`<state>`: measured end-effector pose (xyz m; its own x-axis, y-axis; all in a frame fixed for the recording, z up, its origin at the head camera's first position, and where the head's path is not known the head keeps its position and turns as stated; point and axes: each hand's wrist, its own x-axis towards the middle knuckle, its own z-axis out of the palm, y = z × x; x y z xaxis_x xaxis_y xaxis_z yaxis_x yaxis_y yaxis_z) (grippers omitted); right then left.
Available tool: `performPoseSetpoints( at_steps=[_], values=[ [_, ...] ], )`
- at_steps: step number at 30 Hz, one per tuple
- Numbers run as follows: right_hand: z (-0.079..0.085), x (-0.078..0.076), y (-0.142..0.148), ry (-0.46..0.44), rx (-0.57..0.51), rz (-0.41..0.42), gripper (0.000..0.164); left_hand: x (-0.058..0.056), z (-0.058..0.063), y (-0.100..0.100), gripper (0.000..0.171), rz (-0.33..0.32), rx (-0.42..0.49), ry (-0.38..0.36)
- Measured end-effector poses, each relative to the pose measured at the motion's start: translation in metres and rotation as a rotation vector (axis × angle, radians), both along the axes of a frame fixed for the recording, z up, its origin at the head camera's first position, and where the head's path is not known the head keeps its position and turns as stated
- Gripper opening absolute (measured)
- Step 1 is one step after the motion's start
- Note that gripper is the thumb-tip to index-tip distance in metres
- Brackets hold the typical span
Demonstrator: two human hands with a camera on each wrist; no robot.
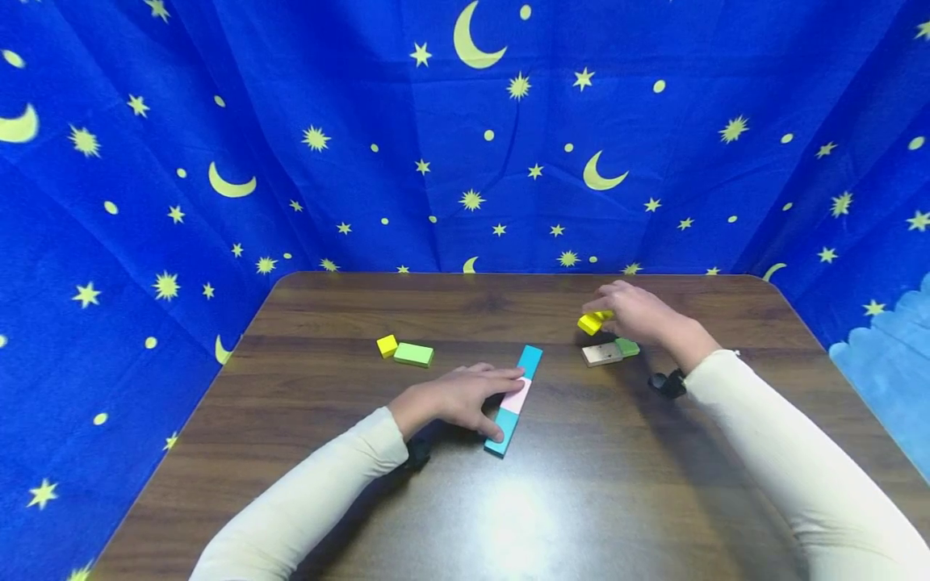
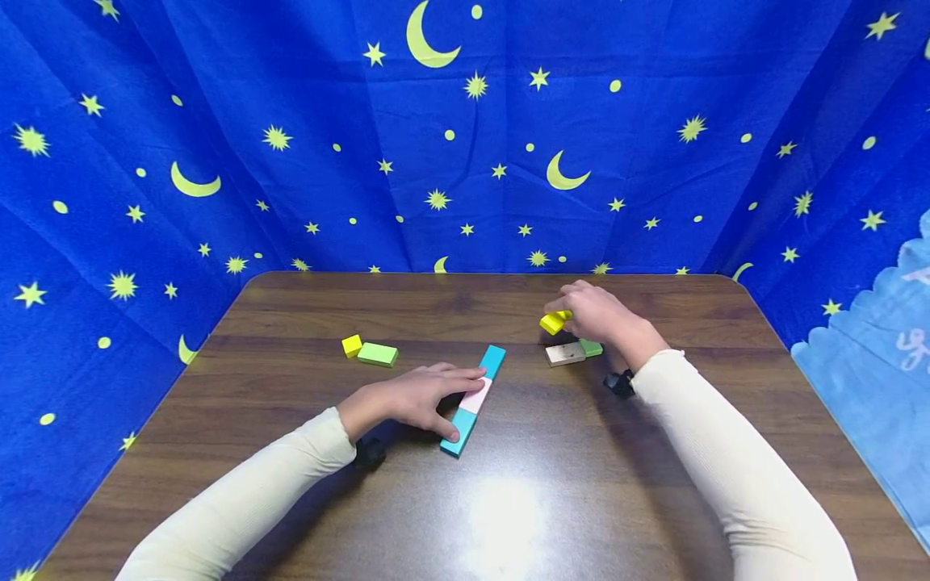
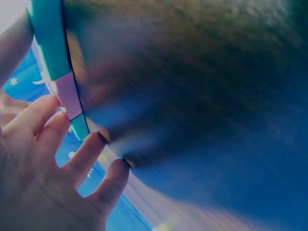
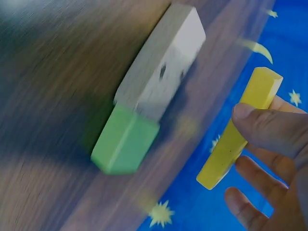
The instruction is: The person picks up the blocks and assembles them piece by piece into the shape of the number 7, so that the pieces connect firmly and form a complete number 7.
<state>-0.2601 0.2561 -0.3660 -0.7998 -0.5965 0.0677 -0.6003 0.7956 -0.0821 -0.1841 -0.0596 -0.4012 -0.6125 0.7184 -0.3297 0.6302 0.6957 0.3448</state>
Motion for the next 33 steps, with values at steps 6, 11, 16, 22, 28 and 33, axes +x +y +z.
performPoseSetpoints(
  at_steps=[6,11,16,22,28,33],
  values=[
    [-0.012,-0.013,-0.029,-0.041,0.031,-0.01,0.038,-0.001,-0.001,-0.001,0.084,-0.006,0.0,-0.008],
    [-0.022,-0.022,-0.05,-0.096,0.027,-0.038,0.039,-0.002,-0.001,-0.001,0.084,-0.003,0.001,-0.013],
    [-0.033,-0.024,-0.061,-0.131,0.027,-0.04,0.04,-0.002,-0.001,-0.001,0.084,-0.002,-0.003,-0.017],
    [-0.041,-0.024,-0.062,-0.097,-0.02,-0.036,0.043,-0.001,-0.002,-0.001,0.084,0.003,0.0,-0.032],
    [-0.041,-0.025,-0.058,-0.134,-0.048,-0.071,0.041,-0.002,-0.004,-0.002,0.084,0.011,0.006,-0.034],
    [-0.041,-0.021,-0.058,-0.158,-0.073,-0.065,0.041,-0.002,-0.004,-0.001,0.083,0.008,0.012,-0.034]
  ],
)
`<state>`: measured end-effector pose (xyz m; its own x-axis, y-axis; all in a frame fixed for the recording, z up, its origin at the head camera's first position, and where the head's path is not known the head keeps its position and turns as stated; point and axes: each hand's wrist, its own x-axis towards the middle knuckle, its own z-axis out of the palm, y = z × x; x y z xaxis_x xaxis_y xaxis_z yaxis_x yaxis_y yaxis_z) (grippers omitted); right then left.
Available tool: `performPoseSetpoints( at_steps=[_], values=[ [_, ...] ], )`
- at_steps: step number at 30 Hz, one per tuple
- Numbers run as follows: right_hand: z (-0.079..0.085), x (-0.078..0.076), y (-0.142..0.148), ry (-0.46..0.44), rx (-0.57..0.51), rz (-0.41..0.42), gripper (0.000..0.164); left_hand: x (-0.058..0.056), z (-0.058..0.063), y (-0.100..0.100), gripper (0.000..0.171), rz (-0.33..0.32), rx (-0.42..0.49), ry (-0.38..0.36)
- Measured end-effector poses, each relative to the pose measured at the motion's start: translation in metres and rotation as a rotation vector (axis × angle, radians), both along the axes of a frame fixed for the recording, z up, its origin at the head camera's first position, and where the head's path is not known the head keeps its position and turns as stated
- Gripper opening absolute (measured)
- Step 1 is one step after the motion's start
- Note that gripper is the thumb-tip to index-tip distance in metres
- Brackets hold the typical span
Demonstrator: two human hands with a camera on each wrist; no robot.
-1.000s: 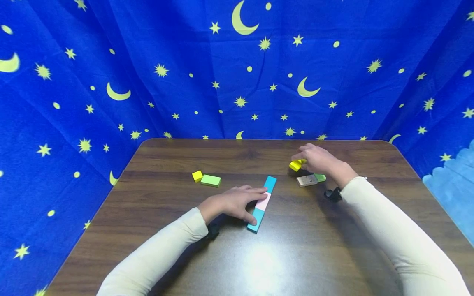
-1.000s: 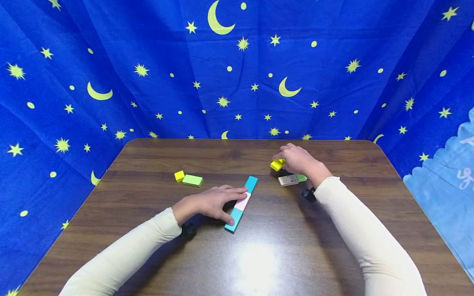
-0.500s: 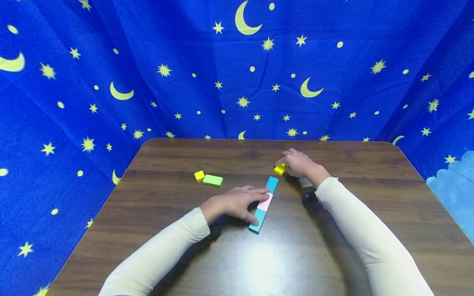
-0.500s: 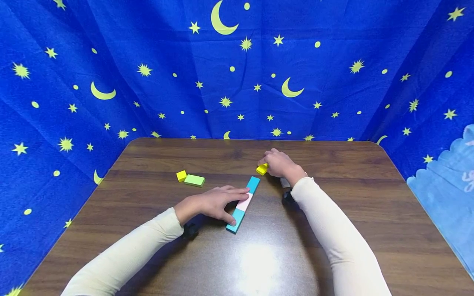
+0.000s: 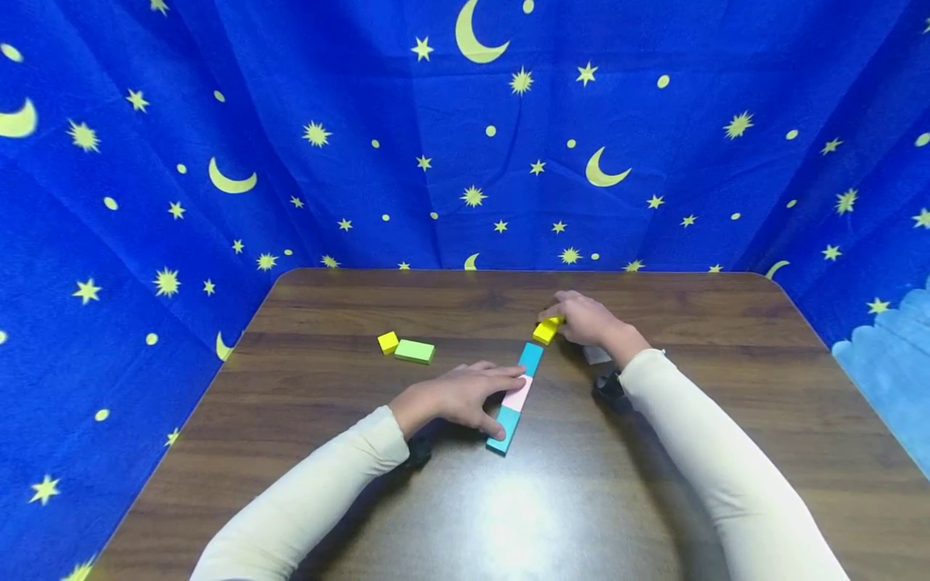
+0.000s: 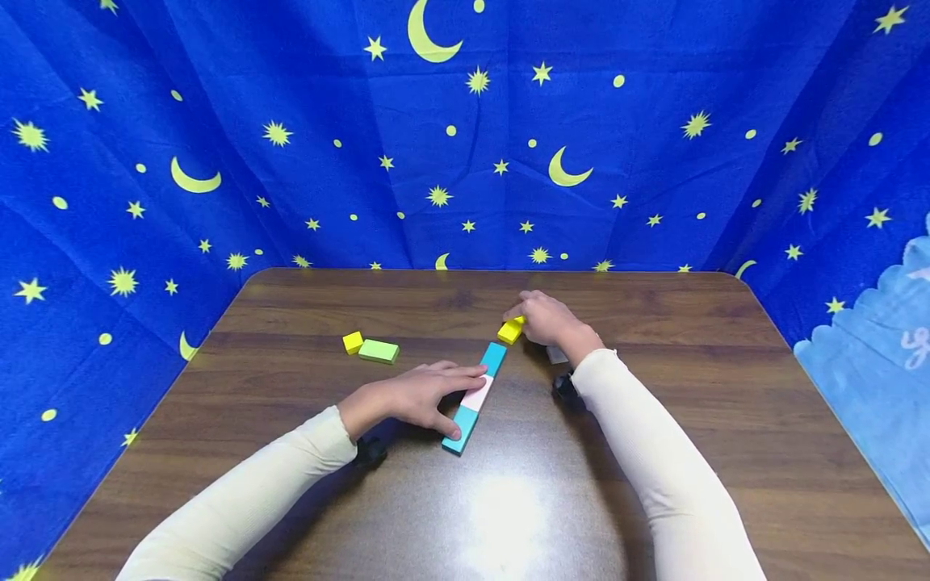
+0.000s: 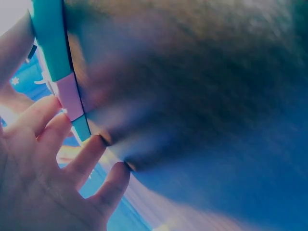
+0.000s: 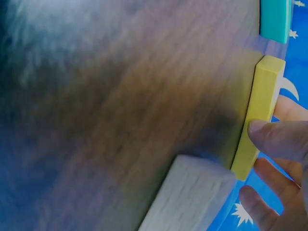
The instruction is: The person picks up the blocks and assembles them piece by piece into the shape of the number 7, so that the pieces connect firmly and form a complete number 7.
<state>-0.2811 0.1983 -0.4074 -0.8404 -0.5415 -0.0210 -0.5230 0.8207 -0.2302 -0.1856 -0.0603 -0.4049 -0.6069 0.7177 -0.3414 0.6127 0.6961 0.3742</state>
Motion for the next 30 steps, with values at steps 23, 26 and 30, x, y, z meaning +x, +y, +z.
performPoseSetpoints(
  at_steps=[23,26,30],
  values=[
    [-0.001,0.013,-0.016,0.041,-0.027,0.144,0.043,0.014,0.001,-0.002,0.083,0.001,-0.018,0.008],
    [-0.002,0.012,-0.015,0.052,-0.026,0.153,0.042,0.015,0.0,-0.003,0.083,0.005,-0.025,0.015],
    [-0.002,0.014,-0.015,0.033,-0.018,0.138,0.044,0.016,0.001,-0.003,0.083,0.006,-0.027,0.006]
  ],
)
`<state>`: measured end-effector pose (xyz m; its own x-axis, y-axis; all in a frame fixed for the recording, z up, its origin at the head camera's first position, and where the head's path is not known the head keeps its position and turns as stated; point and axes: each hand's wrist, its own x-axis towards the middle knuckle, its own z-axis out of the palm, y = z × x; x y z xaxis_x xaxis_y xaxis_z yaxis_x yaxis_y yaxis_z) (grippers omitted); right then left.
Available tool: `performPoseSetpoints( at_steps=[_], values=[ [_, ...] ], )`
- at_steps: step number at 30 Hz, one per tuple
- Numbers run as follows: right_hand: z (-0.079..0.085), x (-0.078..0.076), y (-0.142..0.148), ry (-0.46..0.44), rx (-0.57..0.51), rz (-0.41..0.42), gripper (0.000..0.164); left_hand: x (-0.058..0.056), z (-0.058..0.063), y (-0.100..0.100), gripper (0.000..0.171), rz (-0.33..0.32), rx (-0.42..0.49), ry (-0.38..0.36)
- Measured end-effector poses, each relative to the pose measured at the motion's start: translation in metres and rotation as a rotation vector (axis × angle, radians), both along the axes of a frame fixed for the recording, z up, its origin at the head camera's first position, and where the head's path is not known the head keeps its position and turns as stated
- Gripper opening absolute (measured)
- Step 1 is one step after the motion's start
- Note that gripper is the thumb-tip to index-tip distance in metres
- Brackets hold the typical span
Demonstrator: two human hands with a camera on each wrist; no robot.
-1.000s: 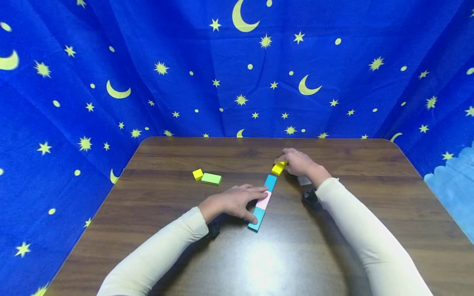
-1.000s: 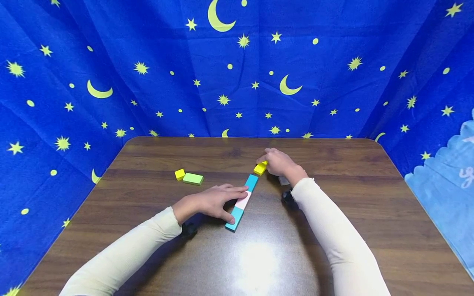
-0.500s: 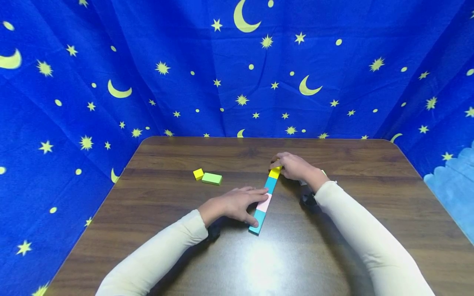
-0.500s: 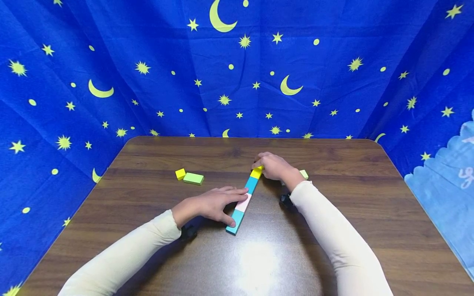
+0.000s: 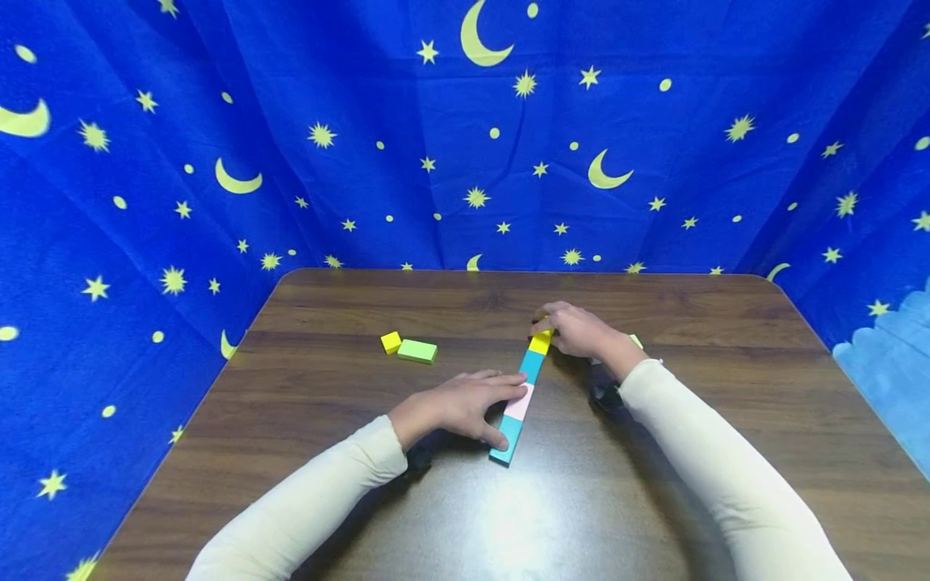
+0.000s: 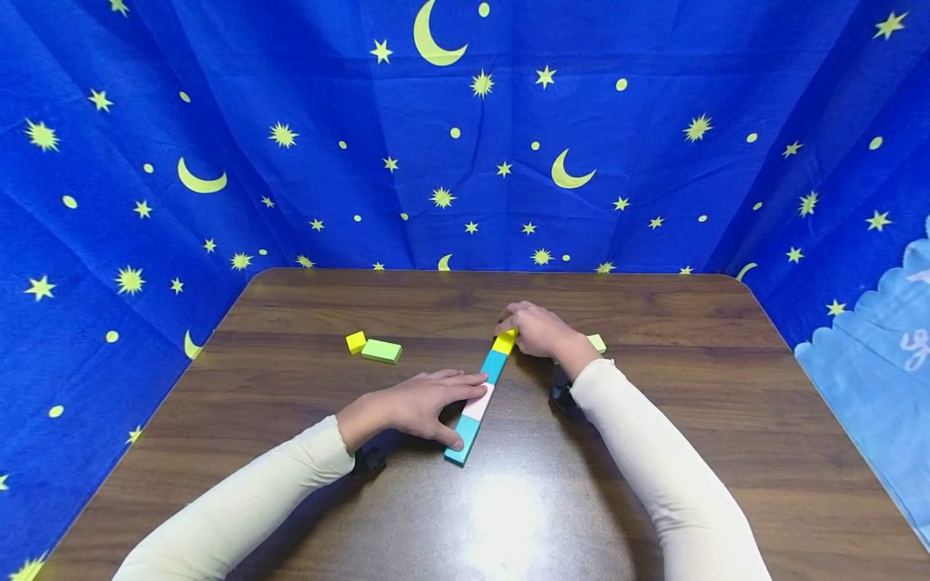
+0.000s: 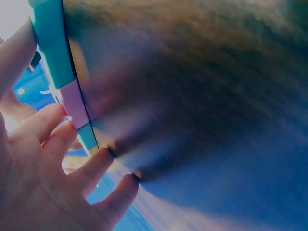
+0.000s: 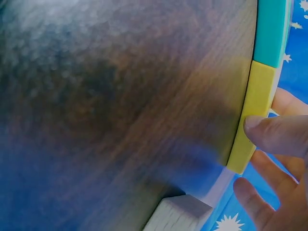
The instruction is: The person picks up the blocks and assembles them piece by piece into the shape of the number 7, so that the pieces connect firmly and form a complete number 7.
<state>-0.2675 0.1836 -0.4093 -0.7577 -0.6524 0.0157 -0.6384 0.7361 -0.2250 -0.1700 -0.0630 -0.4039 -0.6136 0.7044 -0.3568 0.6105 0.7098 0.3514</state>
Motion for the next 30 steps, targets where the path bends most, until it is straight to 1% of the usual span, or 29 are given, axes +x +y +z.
performPoseSetpoints(
  at_steps=[7,11,16,19,21,24,26,28,30],
  values=[
    [0.002,0.003,0.0,-0.012,-0.001,-0.018,0.044,0.001,0.001,0.0,0.083,0.004,0.003,0.0],
    [0.0,0.003,0.0,-0.006,0.003,-0.023,0.045,0.001,0.001,0.0,0.082,0.013,0.006,-0.009],
    [0.0,0.004,0.001,0.008,0.008,-0.024,0.048,0.001,0.0,0.001,0.082,0.009,0.0,0.002],
    [0.005,0.006,0.006,0.025,-0.042,-0.033,0.049,0.001,-0.001,0.002,0.082,0.011,-0.004,0.004],
    [0.01,0.006,0.014,0.055,-0.081,-0.03,0.047,0.001,-0.002,0.002,0.082,0.009,-0.003,0.007],
    [0.018,0.003,0.035,0.08,-0.119,-0.051,0.043,0.0,-0.004,0.002,0.083,0.005,0.0,0.018],
    [0.023,0.002,0.051,0.069,-0.112,-0.087,0.04,0.0,-0.004,0.002,0.083,0.001,0.003,0.028],
    [0.027,0.002,0.066,0.028,-0.099,-0.149,0.038,0.0,-0.004,0.001,0.084,0.002,0.006,0.033],
    [0.027,0.003,0.079,-0.003,-0.091,-0.182,0.037,0.0,-0.004,0.0,0.084,0.008,0.008,0.033]
  ],
)
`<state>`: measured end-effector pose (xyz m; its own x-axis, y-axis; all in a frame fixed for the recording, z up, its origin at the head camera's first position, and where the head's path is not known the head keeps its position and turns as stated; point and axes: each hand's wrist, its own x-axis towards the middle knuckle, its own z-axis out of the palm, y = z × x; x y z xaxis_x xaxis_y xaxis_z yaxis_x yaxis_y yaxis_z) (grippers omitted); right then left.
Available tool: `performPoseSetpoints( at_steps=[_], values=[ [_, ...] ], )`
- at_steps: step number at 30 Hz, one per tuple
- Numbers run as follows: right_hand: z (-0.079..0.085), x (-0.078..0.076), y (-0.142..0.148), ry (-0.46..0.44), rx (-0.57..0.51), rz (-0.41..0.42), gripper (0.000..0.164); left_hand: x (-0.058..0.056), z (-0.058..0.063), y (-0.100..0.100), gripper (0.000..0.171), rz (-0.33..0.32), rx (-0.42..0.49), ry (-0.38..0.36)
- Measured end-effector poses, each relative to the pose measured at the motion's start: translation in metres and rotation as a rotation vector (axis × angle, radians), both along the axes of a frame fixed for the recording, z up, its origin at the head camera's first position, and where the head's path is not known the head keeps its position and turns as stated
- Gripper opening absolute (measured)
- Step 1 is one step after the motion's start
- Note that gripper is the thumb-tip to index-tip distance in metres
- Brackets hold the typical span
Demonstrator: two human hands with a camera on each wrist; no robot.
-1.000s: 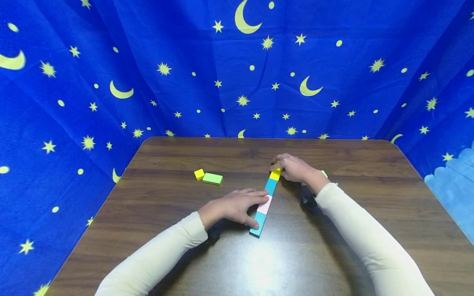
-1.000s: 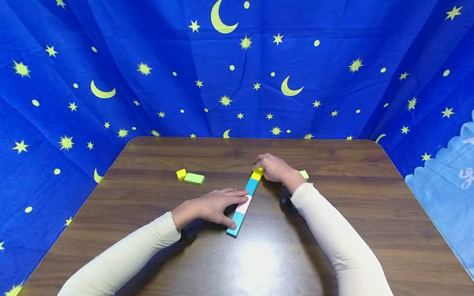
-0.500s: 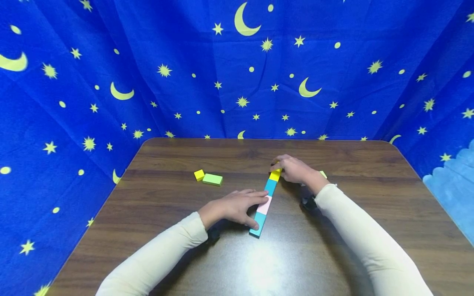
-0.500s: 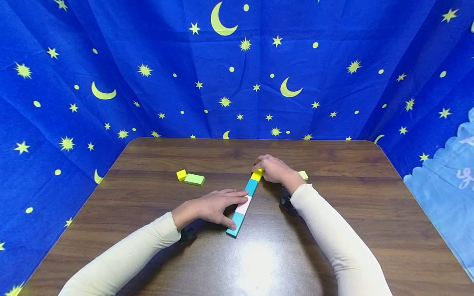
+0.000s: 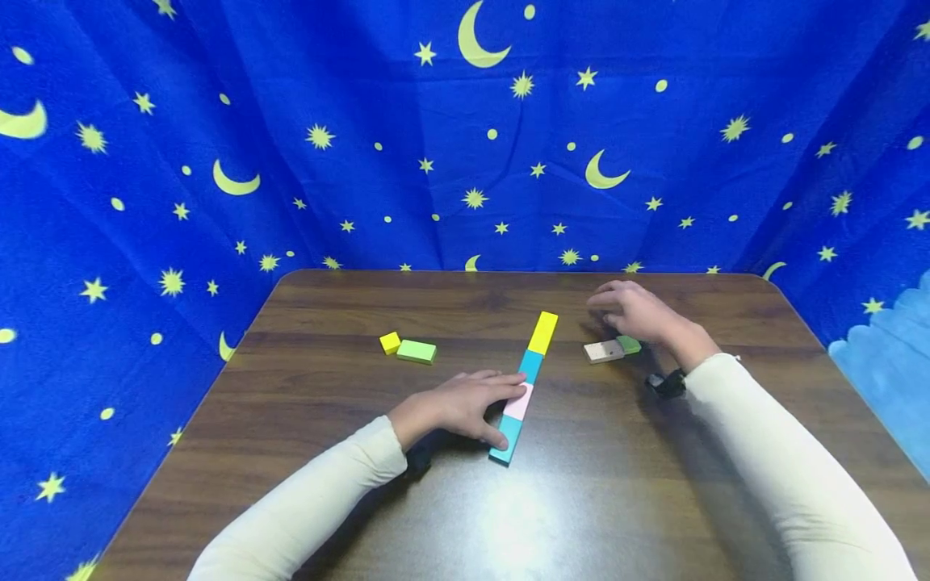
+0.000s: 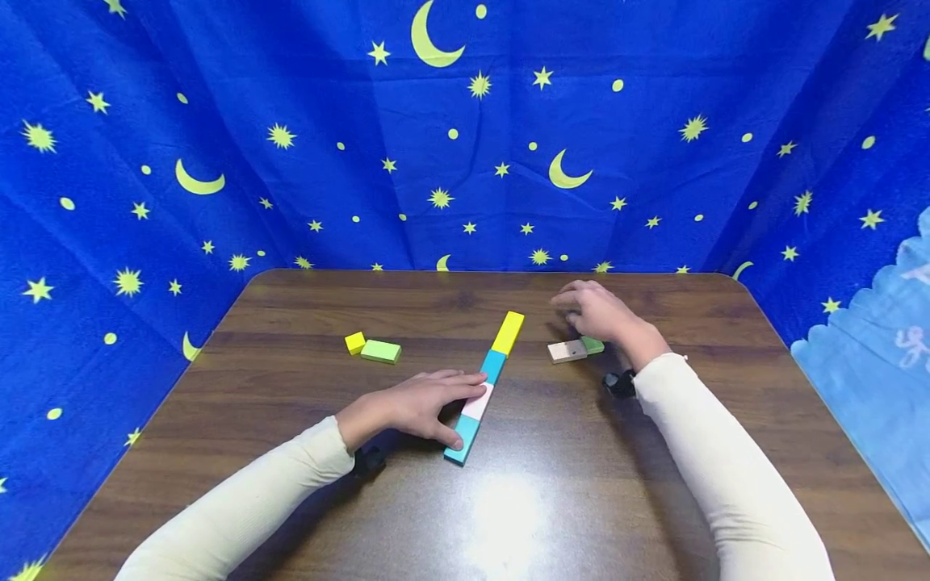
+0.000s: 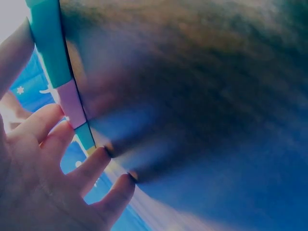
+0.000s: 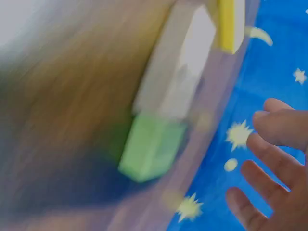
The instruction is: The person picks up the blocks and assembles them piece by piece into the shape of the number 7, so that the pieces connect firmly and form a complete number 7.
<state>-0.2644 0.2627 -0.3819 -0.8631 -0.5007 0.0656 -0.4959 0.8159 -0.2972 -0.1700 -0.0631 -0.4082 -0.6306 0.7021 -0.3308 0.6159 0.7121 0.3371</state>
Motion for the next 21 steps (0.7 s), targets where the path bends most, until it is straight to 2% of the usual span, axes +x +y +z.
performPoseSetpoints(
  at_steps=[8,21],
  values=[
    [-0.015,0.008,0.032,-0.025,0.003,-0.026,0.034,0.001,0.001,0.0,0.084,0.006,0.003,-0.003],
    [-0.03,0.017,0.042,-0.099,-0.075,-0.078,0.044,0.001,0.001,0.001,0.084,-0.001,-0.001,0.003]
  ],
)
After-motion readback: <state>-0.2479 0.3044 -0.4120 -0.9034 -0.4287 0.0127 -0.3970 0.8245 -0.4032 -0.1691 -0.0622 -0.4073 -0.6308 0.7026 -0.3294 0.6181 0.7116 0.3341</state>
